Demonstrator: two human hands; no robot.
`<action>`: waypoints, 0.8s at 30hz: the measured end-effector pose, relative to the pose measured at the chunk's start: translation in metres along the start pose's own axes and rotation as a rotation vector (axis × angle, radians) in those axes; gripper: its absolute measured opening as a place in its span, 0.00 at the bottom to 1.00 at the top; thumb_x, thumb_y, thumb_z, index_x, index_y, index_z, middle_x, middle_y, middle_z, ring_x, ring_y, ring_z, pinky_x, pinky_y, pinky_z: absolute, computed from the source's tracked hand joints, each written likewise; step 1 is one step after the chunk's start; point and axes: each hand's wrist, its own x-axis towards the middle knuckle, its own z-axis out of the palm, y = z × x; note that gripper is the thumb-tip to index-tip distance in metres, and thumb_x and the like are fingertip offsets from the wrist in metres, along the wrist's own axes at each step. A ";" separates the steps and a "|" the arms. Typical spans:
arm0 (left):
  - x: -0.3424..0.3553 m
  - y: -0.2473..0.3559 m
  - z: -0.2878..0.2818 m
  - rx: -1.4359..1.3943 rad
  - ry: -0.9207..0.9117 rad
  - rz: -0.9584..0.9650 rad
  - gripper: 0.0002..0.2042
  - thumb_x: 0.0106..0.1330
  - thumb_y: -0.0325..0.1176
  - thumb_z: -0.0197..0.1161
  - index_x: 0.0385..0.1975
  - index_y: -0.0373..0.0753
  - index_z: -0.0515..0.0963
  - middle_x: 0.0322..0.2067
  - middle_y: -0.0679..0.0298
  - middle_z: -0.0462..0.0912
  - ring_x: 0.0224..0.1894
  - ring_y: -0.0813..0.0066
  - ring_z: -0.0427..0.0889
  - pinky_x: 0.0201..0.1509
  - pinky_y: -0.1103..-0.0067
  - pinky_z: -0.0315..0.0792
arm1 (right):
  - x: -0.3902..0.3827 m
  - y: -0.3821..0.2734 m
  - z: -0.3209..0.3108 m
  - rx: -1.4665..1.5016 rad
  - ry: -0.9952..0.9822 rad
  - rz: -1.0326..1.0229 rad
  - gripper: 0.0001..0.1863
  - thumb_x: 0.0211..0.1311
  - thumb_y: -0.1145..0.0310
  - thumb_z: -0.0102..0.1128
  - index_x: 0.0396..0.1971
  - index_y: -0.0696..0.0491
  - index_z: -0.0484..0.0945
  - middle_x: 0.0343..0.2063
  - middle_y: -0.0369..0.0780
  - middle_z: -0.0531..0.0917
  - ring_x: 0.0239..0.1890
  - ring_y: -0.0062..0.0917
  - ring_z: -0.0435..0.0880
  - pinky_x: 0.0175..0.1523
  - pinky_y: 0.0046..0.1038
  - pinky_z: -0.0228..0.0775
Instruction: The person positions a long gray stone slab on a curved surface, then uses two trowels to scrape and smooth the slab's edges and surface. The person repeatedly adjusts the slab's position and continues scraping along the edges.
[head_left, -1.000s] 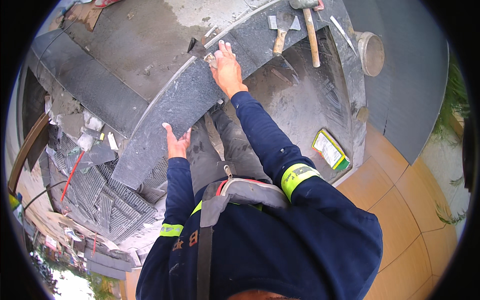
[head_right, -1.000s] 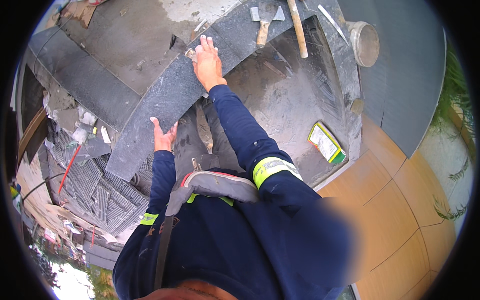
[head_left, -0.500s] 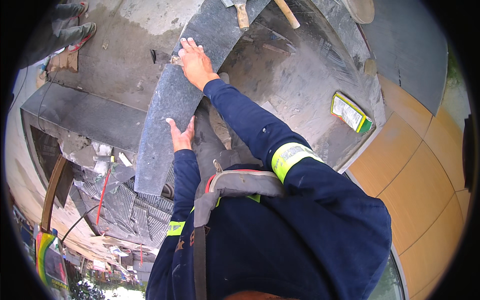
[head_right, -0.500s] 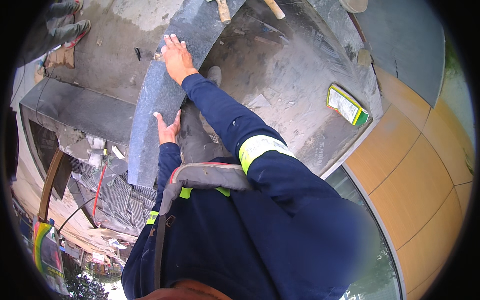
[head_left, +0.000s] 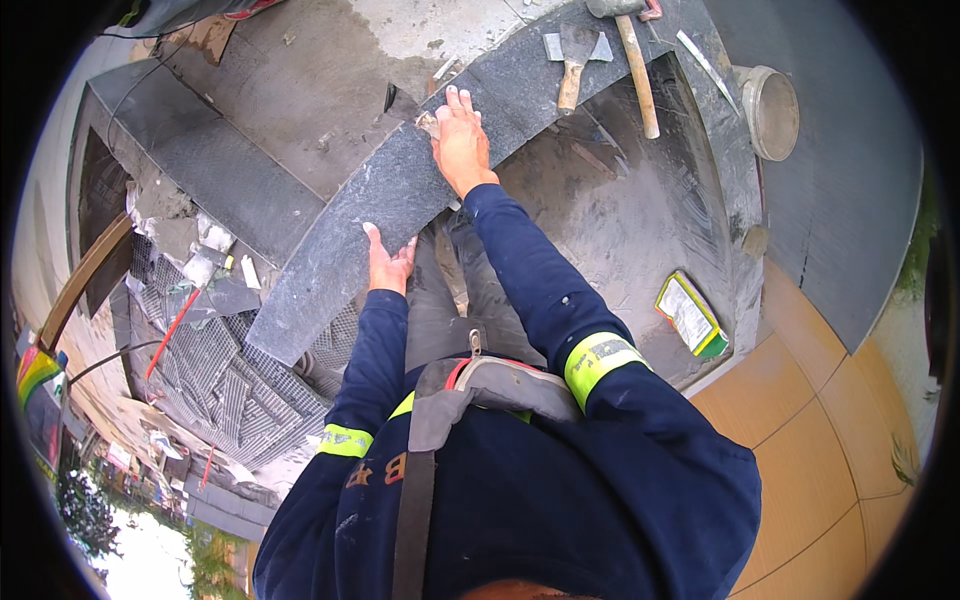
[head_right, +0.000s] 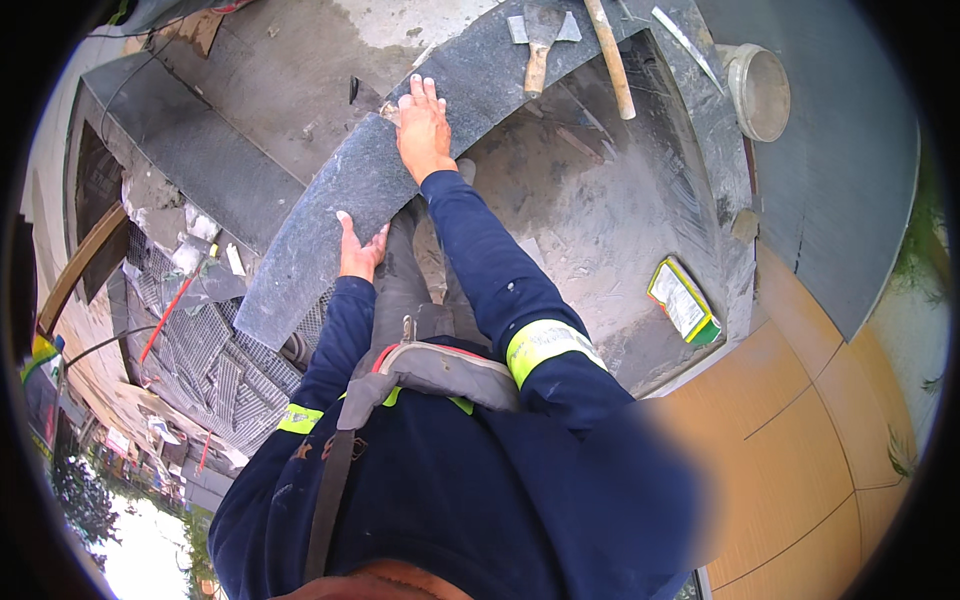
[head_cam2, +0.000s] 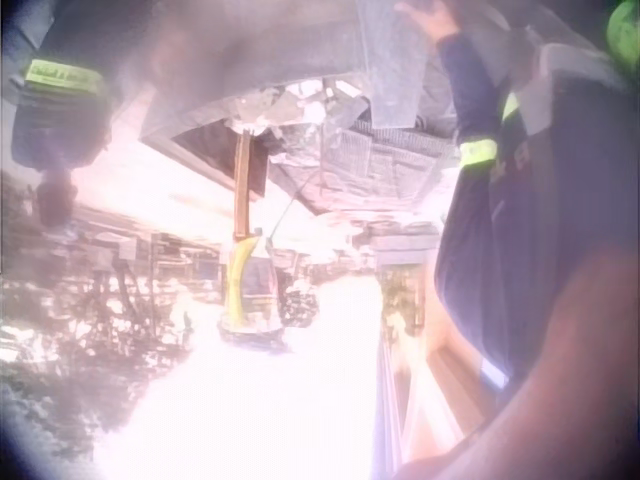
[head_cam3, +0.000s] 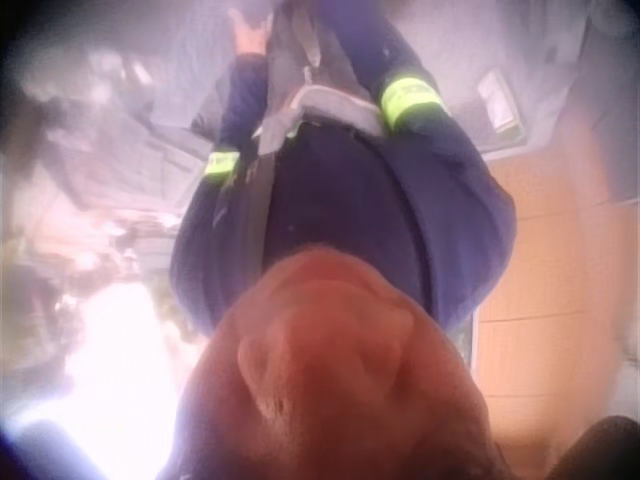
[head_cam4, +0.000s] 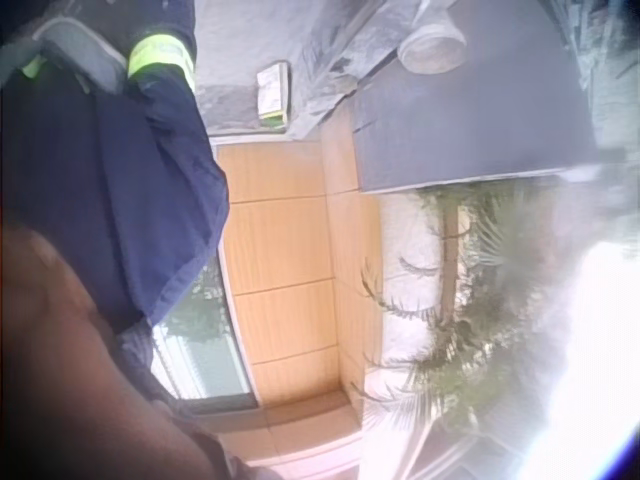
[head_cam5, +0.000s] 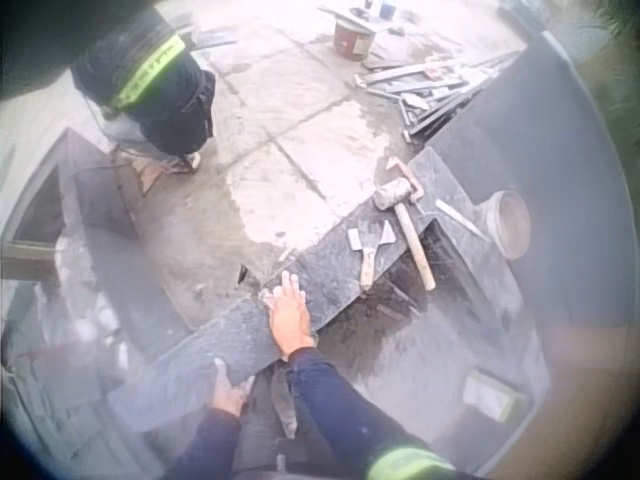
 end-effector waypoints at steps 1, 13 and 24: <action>-0.001 -0.002 0.000 0.013 -0.018 0.006 0.61 0.44 0.51 0.92 0.73 0.34 0.56 0.71 0.49 0.62 0.73 0.49 0.66 0.71 0.47 0.76 | 0.000 0.001 -0.001 -0.006 -0.004 0.004 0.21 0.58 0.75 0.72 0.51 0.59 0.79 0.76 0.53 0.67 0.80 0.50 0.62 0.79 0.53 0.62; -0.014 -0.013 0.004 0.092 -0.104 0.038 0.55 0.54 0.58 0.85 0.75 0.40 0.58 0.73 0.49 0.62 0.74 0.49 0.64 0.72 0.52 0.74 | 0.001 0.006 -0.003 -0.040 -0.061 -0.010 0.20 0.60 0.73 0.71 0.53 0.58 0.80 0.77 0.51 0.66 0.81 0.48 0.61 0.80 0.52 0.60; -0.023 -0.017 0.008 0.157 -0.130 0.081 0.48 0.60 0.50 0.84 0.73 0.38 0.62 0.72 0.48 0.64 0.75 0.47 0.63 0.76 0.53 0.70 | 0.001 0.004 -0.007 -0.032 -0.019 -0.020 0.18 0.60 0.73 0.71 0.49 0.59 0.79 0.75 0.55 0.68 0.79 0.51 0.64 0.78 0.51 0.64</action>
